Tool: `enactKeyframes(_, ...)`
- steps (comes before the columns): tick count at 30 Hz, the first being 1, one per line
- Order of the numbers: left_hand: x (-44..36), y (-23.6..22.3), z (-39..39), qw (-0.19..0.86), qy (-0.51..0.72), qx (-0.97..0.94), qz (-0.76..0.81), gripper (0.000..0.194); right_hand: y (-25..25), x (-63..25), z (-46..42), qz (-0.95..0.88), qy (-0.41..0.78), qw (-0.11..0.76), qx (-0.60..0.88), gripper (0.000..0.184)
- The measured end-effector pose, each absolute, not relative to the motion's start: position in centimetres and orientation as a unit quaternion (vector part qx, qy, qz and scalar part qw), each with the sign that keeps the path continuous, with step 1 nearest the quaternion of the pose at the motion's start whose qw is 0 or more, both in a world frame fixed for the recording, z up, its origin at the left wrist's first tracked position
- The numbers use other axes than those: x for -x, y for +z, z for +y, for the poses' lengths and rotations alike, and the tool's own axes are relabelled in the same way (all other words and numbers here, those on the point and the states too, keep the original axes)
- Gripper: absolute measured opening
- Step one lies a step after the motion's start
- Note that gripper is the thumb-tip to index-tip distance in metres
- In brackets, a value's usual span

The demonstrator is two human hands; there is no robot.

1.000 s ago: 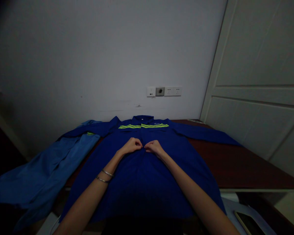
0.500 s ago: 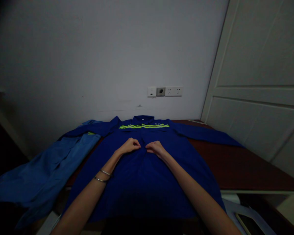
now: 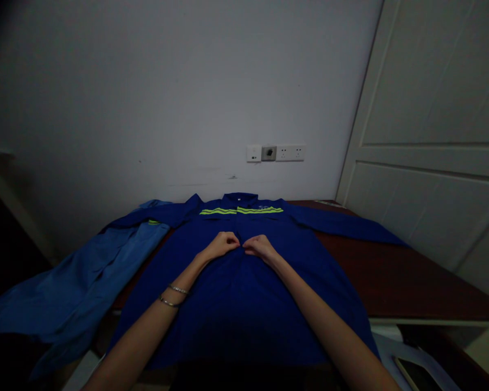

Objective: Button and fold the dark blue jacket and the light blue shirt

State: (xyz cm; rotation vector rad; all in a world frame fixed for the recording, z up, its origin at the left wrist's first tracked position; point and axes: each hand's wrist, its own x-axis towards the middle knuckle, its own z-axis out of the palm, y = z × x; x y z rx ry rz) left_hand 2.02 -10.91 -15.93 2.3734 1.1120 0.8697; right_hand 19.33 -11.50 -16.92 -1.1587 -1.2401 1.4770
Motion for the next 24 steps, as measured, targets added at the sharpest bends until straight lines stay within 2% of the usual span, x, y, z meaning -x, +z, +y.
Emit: enactKeyframes(24,-1.81,-15.53,-11.22,0.177,0.323,-0.850,0.376,0.014,-16.73,-19.60,-11.67,-0.452,0.634,0.449,0.439,0.008)
